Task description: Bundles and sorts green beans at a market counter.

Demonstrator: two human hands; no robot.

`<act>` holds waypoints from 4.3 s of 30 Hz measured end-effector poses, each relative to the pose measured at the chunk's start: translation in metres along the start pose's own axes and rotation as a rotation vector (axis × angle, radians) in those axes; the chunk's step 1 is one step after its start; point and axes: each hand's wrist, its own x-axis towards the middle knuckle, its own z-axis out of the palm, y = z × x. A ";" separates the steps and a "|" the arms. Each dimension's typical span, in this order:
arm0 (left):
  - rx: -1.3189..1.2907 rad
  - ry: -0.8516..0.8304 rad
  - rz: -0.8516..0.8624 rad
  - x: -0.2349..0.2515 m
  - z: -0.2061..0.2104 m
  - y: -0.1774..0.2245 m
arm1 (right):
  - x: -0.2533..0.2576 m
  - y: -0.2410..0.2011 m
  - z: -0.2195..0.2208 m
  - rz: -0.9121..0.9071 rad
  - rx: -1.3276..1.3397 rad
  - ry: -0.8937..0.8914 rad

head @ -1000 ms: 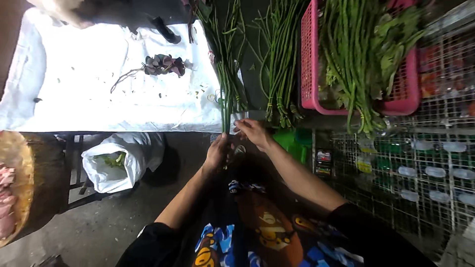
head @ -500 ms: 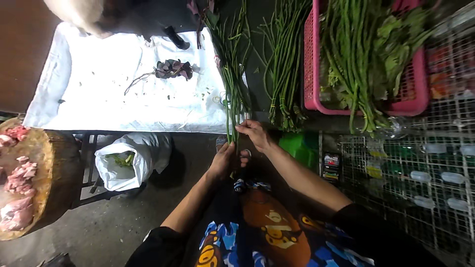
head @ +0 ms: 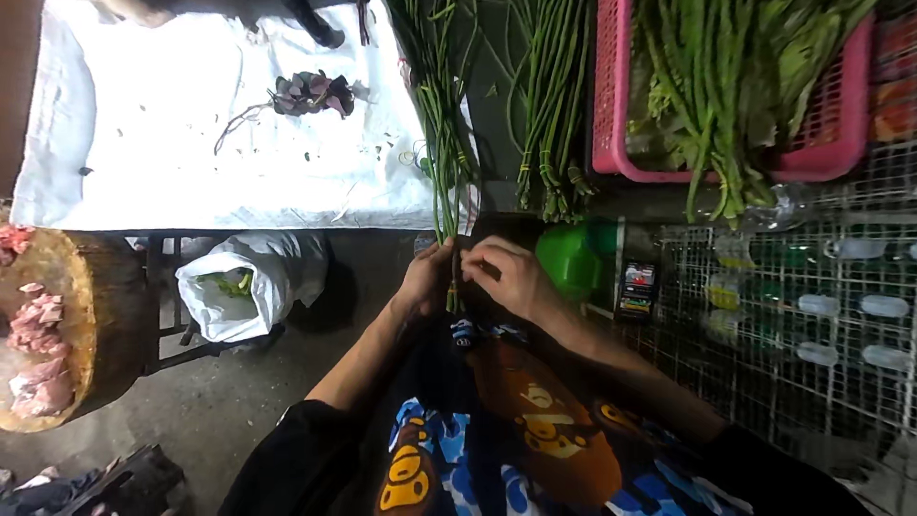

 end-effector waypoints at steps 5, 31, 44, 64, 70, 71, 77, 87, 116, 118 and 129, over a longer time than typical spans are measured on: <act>-0.024 0.039 -0.047 -0.002 0.012 -0.003 | -0.026 -0.007 -0.005 -0.062 -0.097 0.006; -0.045 0.047 -0.032 -0.009 0.036 0.001 | -0.022 -0.015 -0.003 0.071 -0.182 -0.043; -0.020 0.051 0.018 -0.001 0.030 0.003 | -0.025 0.001 -0.005 0.211 0.767 -0.050; -0.094 0.400 0.404 0.030 0.034 0.064 | -0.023 -0.015 -0.023 0.274 -0.063 -0.198; 0.231 0.506 0.457 0.046 0.011 0.041 | -0.031 -0.021 -0.025 -0.101 -0.172 -0.007; 0.184 0.496 0.422 0.045 0.009 0.042 | -0.032 -0.024 -0.028 -0.195 -0.109 -0.054; -0.176 0.251 0.220 0.031 -0.005 0.059 | -0.029 -0.021 -0.031 -0.224 0.325 -0.253; 0.079 0.089 0.120 0.011 -0.042 0.080 | -0.009 0.021 -0.032 0.516 0.005 -0.279; 0.146 -0.249 -0.220 0.029 -0.168 0.065 | 0.074 -0.028 0.137 0.875 0.604 0.313; 0.174 -0.250 -0.221 0.031 -0.173 0.067 | 0.071 -0.030 0.143 0.868 0.651 0.326; 0.258 -0.299 -0.223 0.033 -0.176 0.083 | 0.097 -0.044 0.144 0.958 0.617 0.228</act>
